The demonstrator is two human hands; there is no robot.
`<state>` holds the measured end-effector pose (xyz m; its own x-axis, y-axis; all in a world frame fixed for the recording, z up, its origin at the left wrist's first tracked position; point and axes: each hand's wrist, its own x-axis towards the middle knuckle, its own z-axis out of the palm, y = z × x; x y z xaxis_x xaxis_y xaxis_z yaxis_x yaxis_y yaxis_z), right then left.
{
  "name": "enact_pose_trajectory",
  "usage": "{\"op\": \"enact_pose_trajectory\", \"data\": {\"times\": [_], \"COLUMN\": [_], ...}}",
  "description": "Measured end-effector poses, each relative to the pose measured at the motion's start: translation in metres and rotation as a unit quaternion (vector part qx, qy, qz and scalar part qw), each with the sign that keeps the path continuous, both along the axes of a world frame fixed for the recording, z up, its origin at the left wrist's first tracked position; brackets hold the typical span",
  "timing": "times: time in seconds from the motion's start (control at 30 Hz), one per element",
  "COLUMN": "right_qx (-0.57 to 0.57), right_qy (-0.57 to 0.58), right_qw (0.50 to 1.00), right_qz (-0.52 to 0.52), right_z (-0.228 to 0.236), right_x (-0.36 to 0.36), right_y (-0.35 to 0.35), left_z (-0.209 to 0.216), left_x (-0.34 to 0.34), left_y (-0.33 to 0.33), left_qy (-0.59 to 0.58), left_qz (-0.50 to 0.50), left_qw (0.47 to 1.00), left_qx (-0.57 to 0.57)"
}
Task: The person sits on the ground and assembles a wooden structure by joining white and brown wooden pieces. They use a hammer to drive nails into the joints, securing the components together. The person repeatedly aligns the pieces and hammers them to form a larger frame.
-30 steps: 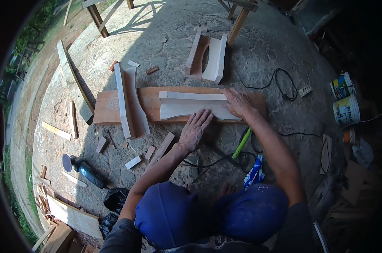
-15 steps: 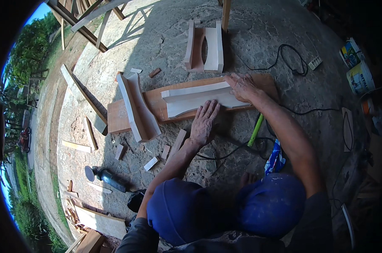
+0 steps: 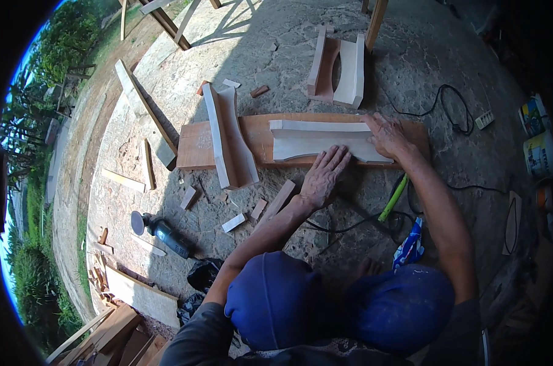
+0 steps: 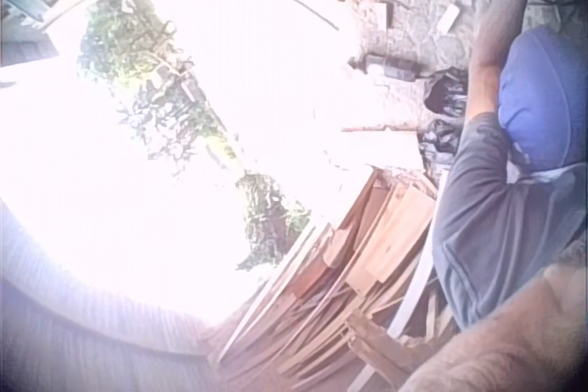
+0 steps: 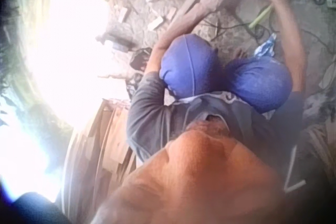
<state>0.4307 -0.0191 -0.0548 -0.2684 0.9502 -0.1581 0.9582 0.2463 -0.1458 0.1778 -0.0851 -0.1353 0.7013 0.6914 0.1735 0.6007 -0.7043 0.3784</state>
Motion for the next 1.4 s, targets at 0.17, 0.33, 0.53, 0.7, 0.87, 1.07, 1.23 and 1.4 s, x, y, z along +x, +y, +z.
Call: {"op": "enact_pose_trajectory", "data": {"times": [0.17, 0.33, 0.53, 0.7, 0.87, 1.07, 1.23, 1.4], "right_qx": [0.007, 0.018, 0.036, 0.064, 0.052, 0.04, 0.027, 0.005], "right_qy": [0.0, 0.017, -0.016, 0.001, 0.004, 0.013, 0.018, 0.02], "right_qw": [1.0, 1.0, 0.999, 0.998, 0.998, 0.999, 0.999, 1.0], "right_qz": [-0.003, 0.007, 0.016, 0.025, 0.025, 0.011, -0.003, 0.001], "right_z": [0.0, 0.0, -0.004, -0.018, -0.011, -0.008, 0.005, 0.008], "right_x": [-0.006, -0.002, -0.002, 0.005, 0.01, -0.006, -0.003, -0.014], "right_y": [0.0, -0.002, 0.001, -0.002, 0.0, 0.003, -0.006, -0.003], "left_z": [-0.003, -0.003, 0.006, 0.003, 0.009, 0.005, 0.021, 0.024], "left_x": [-0.003, -0.001, 0.001, 0.005, 0.007, -0.015, -0.026, -0.071], "left_y": [0.0, 0.002, 0.004, 0.001, 0.002, -0.004, -0.019, 0.008], "left_qy": [0.005, 0.029, 0.006, 0.013, -0.01, -0.05, -0.329, -0.507], "left_qz": [-0.002, 0.002, -0.01, -0.012, -0.019, 0.002, 0.173, 0.338], "left_qw": [1.0, 0.999, 1.0, 1.0, 0.999, 0.997, 0.916, 0.768], "left_qx": [0.017, 0.026, -0.015, -0.012, -0.031, -0.053, -0.149, -0.195]}}
